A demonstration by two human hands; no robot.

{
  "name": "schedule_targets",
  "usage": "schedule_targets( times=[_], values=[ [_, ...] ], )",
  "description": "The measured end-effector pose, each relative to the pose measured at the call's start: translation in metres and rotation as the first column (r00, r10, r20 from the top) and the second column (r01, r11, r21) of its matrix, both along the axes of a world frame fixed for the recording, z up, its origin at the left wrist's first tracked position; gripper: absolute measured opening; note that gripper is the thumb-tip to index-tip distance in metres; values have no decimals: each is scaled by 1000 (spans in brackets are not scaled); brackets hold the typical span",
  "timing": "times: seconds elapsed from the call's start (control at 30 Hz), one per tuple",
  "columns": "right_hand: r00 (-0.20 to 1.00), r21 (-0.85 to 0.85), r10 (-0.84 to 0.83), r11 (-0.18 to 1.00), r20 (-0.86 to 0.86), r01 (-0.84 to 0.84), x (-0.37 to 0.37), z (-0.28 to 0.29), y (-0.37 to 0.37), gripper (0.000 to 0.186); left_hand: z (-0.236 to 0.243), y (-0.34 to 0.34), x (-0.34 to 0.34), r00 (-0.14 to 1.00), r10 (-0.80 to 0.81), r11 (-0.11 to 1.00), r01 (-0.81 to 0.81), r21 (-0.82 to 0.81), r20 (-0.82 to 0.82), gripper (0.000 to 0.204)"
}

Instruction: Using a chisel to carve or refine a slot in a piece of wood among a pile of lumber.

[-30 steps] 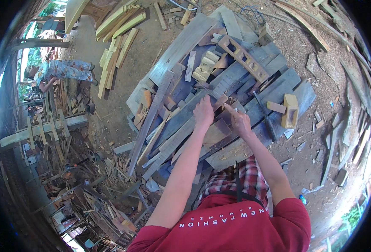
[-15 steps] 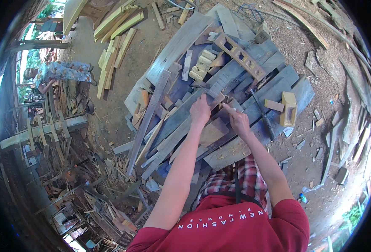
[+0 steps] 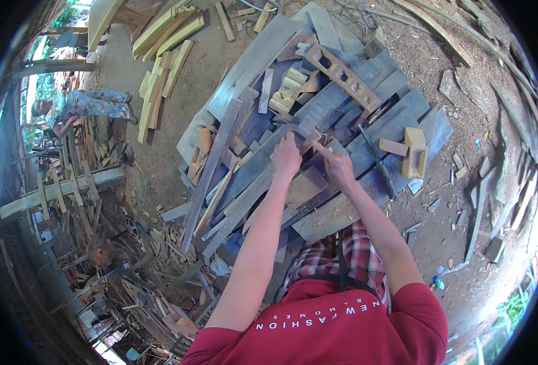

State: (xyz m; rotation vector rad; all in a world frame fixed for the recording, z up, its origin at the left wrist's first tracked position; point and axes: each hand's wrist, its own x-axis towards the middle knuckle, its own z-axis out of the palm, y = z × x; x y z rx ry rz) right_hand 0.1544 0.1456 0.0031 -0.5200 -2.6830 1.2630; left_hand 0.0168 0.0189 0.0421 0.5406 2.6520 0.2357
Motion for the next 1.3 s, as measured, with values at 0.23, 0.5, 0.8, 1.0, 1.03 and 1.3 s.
schedule_targets(
  times=[0.23, 0.5, 0.8, 1.0, 1.03, 1.3],
  values=[
    [1000, -33, 0, 999, 18, 1, 17, -4, -1, 55, 7, -3, 4, 1000, 16, 1000, -16, -6, 22, 49],
    [998, -36, 28, 999, -47, -30, -17, -2, 3, 52, 7, 5, 1, 998, 12, 999, -10, -31, 59, 49],
    [999, -19, 5, 1000, -35, -6, 17, -6, -2, 55, 14, 1, 5, 997, 64, 997, -63, -37, 42, 53],
    [1000, -15, 3, 1000, 17, -3, 0, -3, -2, 55, 12, 5, 4, 996, 67, 997, -66, -33, 59, 54],
    [1000, -15, 5, 1000, 16, -5, 13, -7, -2, 55, 14, 3, 4, 995, 75, 997, -73, -30, 59, 54],
    [1000, -3, -6, 1000, -15, 6, -3, -4, -1, 58, 9, 12, 4, 991, 98, 992, -91, -83, 95, 55]
  ],
)
